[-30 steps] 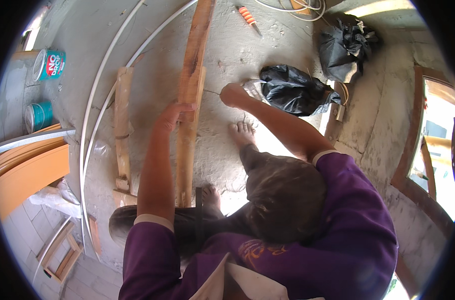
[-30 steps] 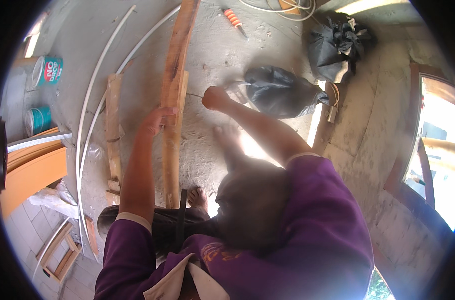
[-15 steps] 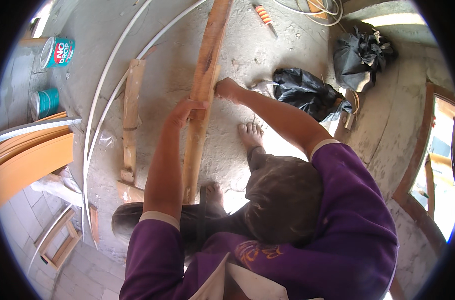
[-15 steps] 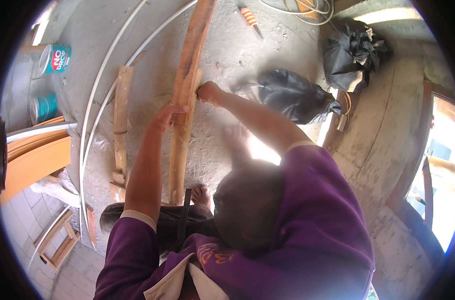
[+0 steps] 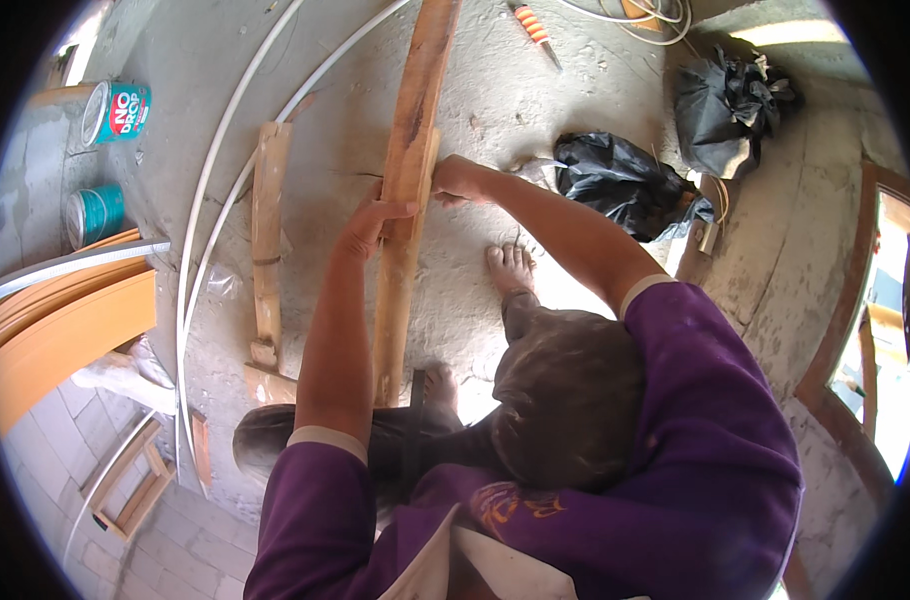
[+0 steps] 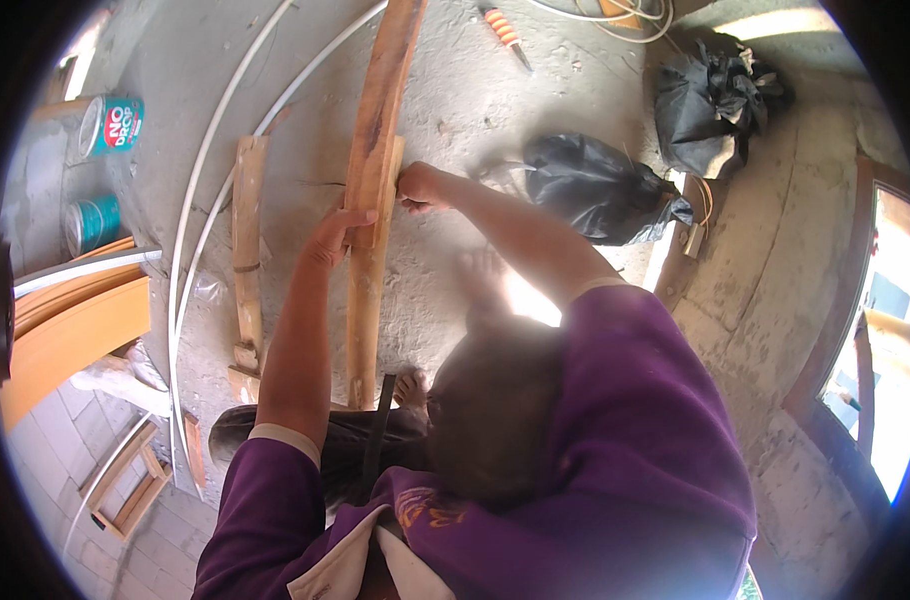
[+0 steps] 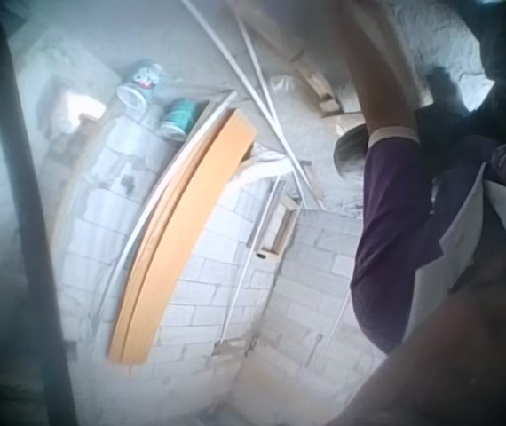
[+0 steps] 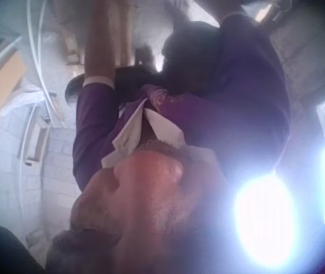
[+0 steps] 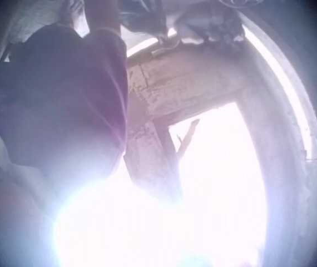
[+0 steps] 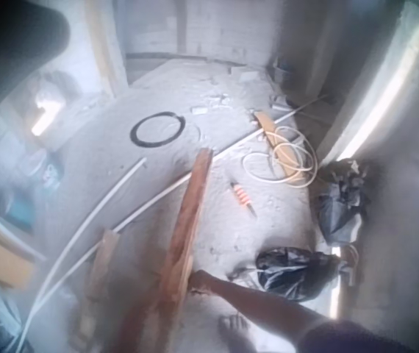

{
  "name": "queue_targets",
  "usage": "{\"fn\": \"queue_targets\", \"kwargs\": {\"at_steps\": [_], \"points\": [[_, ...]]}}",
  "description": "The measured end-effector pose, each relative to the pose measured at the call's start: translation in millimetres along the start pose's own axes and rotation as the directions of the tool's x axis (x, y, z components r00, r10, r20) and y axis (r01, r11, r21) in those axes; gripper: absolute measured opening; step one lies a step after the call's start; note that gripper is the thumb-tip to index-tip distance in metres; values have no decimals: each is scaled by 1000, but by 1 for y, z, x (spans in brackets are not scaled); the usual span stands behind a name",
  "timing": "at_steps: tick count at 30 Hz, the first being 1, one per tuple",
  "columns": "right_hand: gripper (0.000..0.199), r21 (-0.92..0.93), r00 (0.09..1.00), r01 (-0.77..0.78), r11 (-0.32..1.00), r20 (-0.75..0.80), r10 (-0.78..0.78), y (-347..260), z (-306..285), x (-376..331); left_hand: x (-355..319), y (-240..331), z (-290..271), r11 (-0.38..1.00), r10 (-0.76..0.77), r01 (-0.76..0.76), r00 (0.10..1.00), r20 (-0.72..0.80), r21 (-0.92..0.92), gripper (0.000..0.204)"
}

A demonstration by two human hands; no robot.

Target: The person sits on the floor of a construction site and assembles a wooden frame. They use a metal wire to tie wooden planks together, securing the joints by hand. The person also uses a pair of pliers to cut and tighten the wire.

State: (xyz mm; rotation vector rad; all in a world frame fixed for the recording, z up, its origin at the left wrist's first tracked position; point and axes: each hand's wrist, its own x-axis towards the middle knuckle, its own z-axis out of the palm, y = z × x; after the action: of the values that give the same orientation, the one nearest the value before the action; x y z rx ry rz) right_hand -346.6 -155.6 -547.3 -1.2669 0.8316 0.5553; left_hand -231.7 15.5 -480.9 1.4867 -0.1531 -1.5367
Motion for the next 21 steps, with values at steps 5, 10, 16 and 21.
{"fn": "queue_targets", "kwargs": {"at_steps": [5,10,16,21], "points": [[25,-153,999,-19,988,38,25,17,-29,-38,-5,0,-1,1000,-29,29,997,-69,2,88],[24,-346,992,126,930,51,-115,43,-44,-34,3,-8,-4,1000,-28,28,997,-75,0,87],[23,-619,955,264,740,58,-292,40,-24,-17,5,-7,-5,999,-41,41,998,-40,-7,87],[25,-647,944,317,693,146,-296,47,-30,2,7,-12,-3,1000,-2,1,996,-93,-11,92]]}}
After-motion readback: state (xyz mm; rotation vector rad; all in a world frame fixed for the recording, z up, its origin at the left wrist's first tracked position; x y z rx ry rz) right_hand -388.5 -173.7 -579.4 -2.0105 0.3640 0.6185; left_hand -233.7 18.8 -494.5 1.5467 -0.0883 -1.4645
